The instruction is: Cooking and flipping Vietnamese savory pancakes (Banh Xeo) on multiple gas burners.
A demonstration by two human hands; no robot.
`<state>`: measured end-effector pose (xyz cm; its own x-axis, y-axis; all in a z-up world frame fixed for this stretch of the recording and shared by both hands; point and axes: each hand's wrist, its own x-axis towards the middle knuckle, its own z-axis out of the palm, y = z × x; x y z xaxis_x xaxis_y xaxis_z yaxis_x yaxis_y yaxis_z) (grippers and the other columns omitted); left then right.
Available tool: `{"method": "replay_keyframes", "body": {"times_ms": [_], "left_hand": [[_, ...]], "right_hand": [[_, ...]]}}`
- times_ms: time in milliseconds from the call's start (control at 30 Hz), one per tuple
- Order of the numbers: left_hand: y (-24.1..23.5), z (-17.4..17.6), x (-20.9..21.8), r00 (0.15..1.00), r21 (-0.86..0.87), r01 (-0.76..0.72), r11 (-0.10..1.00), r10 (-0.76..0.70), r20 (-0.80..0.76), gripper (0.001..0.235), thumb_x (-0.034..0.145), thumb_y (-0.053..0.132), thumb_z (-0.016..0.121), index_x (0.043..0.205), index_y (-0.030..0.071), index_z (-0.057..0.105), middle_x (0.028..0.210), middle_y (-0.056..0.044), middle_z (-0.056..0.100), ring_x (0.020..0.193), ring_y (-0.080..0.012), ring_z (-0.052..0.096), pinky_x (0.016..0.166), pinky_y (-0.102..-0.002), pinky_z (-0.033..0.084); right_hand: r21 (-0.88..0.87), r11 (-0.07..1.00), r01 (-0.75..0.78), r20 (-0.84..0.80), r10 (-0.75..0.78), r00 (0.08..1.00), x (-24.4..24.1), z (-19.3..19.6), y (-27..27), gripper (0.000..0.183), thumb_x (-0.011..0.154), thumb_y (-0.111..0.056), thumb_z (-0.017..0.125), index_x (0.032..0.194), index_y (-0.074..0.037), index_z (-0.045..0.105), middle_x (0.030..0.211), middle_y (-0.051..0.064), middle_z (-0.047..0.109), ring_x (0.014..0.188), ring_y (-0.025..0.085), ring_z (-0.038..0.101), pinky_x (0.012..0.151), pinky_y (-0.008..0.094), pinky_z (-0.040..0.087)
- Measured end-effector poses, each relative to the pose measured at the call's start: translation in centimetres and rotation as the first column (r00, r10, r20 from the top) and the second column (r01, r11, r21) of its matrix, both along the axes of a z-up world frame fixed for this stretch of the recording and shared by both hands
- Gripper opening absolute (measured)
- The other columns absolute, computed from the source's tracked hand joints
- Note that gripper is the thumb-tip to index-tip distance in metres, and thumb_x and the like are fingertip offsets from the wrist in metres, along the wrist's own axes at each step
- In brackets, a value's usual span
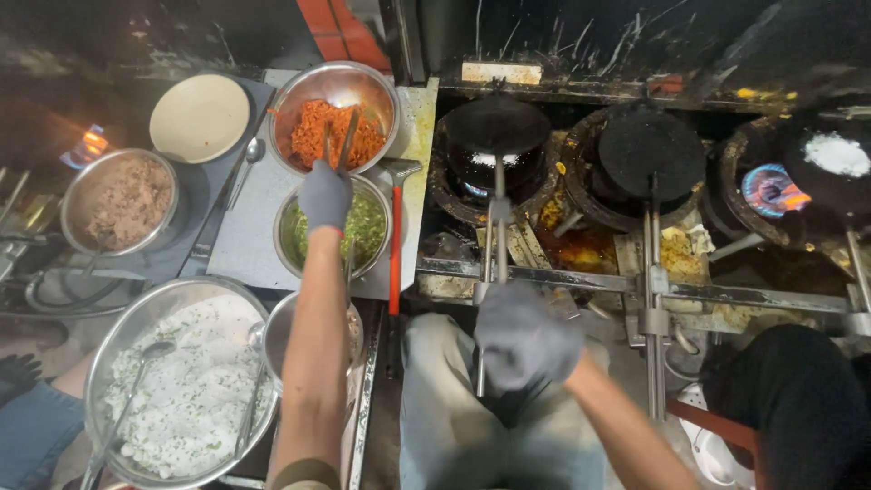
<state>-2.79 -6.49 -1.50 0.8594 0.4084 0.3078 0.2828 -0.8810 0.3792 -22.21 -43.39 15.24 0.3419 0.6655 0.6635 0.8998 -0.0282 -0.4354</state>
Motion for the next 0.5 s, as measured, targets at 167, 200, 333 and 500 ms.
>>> {"method": "replay_keyframes", "body": {"times_ms": [167, 200, 333, 500], "left_hand": [[-4.0, 4.1, -5.0, 0.996, 0.130, 0.090, 0.987, -0.092, 0.005, 0.045, 0.092, 0.032, 0.069, 0.123, 0.001, 0.056, 0.106, -0.025, 0.065, 0.094, -0.0447, 0.065, 0.079, -0.056, 0.051], [-5.7, 5.5, -7.0, 0.988, 0.293, 0.069, 0.954, -0.106, 0.111, 0.052, 0.090, 0.029, 0.068, 0.133, 0.001, 0.056, 0.113, -0.024, 0.061, 0.098, -0.0422, 0.063, 0.083, -0.055, 0.050], [-15.2, 2.1, -18.7, 0.939, -0.068, 0.329, 0.942, -0.318, 0.130, 0.041, 0.099, 0.018, 0.056, 0.136, 0.002, 0.058, 0.101, -0.027, 0.070, 0.080, -0.0439, 0.067, 0.071, -0.053, 0.054], [-20.8, -20.0, -18.9, 0.929, -0.988, 0.120, 0.099, -0.363, 0.076, 0.033, 0.104, 0.022, 0.058, 0.133, 0.006, 0.062, 0.118, -0.020, 0.070, 0.106, -0.0320, 0.069, 0.089, -0.040, 0.054]], "right_hand": [[-0.124, 0.992, 0.033, -0.017, -0.035, 0.999, -5.6, -11.7, 0.4, 0.009, 0.066, -0.010, 0.066, 0.065, -0.011, 0.057, 0.064, 0.005, 0.049, 0.060, 0.024, 0.047, 0.065, 0.039, 0.043], [-0.189, 0.981, 0.051, -0.034, -0.059, 0.998, -6.0, -14.0, 0.6, 0.013, 0.066, -0.010, 0.067, 0.061, -0.011, 0.055, 0.063, 0.007, 0.050, 0.060, 0.025, 0.047, 0.066, 0.040, 0.044], [-0.350, 0.912, 0.215, -0.276, -0.319, 0.907, -7.3, -17.2, 2.6, 0.020, 0.081, -0.016, 0.068, 0.063, -0.010, 0.061, 0.062, 0.010, 0.054, 0.063, 0.027, 0.052, 0.069, 0.042, 0.045], [-0.330, 0.539, 0.775, -0.109, -0.837, 0.536, -6.7, -19.2, 6.3, 0.040, 0.091, -0.018, 0.061, 0.127, -0.004, 0.053, 0.134, 0.027, 0.054, 0.126, 0.043, 0.048, 0.110, 0.054, 0.032]]}}
